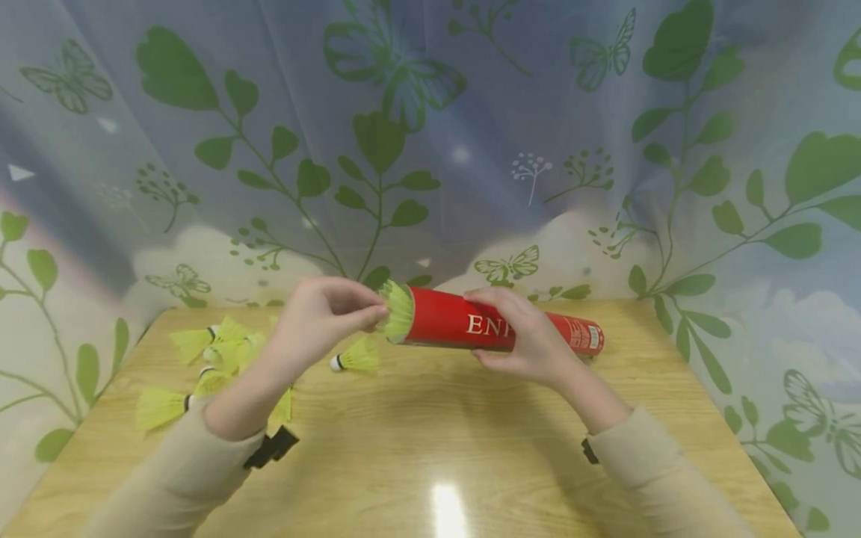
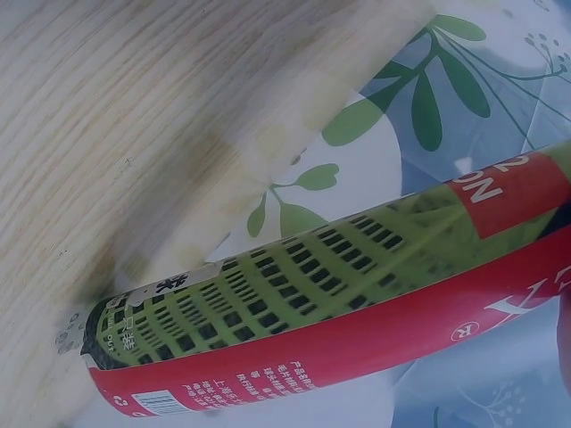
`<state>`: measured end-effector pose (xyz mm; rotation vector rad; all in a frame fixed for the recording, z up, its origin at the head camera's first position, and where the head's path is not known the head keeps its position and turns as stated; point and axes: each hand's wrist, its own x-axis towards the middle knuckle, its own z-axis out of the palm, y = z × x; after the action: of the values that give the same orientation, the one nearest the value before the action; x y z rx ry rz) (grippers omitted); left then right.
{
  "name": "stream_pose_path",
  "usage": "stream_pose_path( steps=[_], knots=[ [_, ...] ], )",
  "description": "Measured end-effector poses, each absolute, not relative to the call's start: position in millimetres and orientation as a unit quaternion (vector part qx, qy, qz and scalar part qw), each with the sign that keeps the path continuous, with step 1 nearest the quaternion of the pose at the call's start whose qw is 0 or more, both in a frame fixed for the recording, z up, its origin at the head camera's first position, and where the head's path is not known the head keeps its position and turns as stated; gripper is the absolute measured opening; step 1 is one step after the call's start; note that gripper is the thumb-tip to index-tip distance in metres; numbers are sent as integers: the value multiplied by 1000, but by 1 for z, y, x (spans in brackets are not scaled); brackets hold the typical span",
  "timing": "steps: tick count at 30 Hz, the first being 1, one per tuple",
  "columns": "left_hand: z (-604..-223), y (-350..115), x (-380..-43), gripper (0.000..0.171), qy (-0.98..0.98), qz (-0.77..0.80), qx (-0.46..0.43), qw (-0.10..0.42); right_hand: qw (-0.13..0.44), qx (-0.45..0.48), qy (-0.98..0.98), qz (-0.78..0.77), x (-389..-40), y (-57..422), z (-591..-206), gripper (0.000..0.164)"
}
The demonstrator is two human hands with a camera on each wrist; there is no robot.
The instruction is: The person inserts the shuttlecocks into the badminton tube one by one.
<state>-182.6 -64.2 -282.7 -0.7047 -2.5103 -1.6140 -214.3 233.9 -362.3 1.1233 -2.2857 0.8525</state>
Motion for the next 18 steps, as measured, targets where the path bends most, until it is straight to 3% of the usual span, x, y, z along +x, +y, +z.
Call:
stream_pose_path(
  steps=[18],
  knots=[
    [-291,-46,-182,5,-831,-502,-238,37,219,399,-832,318,-212,233,-363,76]
  ],
)
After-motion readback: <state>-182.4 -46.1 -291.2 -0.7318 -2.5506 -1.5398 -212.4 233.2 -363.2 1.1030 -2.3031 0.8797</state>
